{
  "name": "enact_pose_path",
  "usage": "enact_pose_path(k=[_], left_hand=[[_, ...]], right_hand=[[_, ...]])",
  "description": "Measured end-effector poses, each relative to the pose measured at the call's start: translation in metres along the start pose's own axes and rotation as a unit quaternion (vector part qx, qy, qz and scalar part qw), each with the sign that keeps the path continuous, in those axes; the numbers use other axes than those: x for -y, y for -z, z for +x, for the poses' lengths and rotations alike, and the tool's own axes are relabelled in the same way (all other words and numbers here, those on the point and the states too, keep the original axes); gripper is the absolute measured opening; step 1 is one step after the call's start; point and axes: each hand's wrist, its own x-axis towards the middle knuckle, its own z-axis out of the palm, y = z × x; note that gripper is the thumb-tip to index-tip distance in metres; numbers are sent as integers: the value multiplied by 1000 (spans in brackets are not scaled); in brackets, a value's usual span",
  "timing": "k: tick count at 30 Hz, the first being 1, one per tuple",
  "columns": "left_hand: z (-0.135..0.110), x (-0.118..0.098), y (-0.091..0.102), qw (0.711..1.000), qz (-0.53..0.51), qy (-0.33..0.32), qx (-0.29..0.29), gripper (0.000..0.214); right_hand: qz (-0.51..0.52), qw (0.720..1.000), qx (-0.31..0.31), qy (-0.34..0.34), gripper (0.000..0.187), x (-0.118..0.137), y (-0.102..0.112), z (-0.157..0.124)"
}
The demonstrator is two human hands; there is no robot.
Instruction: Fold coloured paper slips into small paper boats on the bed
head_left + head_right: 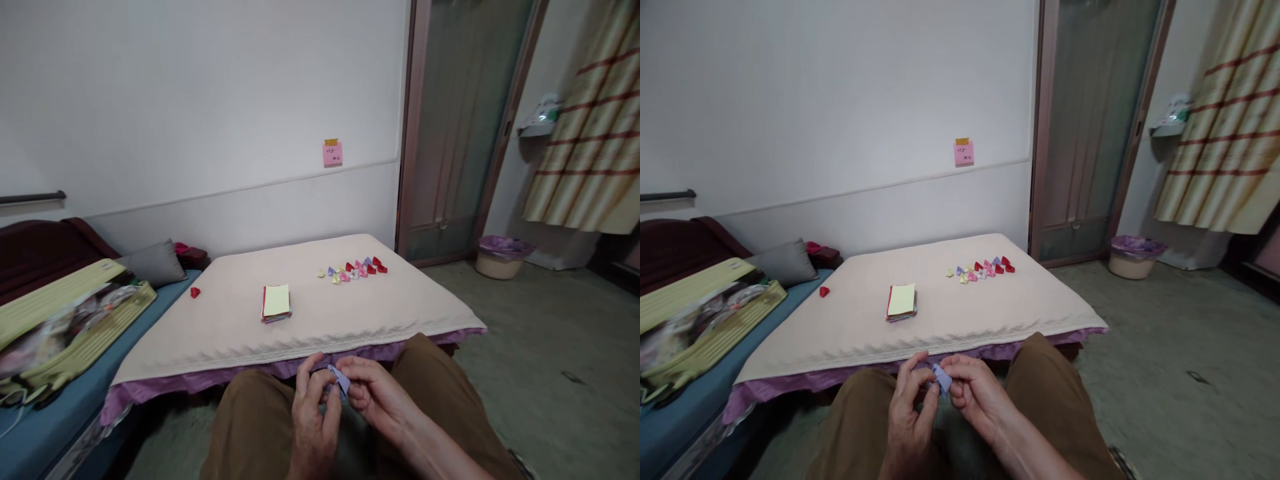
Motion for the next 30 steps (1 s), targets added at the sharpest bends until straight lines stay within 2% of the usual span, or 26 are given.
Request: enact_pose_path(k=[8, 17, 26, 30], left_hand=[[3, -4, 6, 1000, -2, -10, 27, 19], [8, -3, 8, 999, -18, 6, 36, 20], [6, -2, 8, 999, -32, 24, -11, 17], [7, -2, 10, 999, -34, 20, 7, 16]], right_hand=[[6, 1000, 10, -12, 9, -2, 4, 2], [-37, 999, 5, -11, 13, 1, 4, 1], [37, 998, 10, -44, 17, -6, 6, 5], [43, 998, 8, -43, 17, -8, 6, 5]])
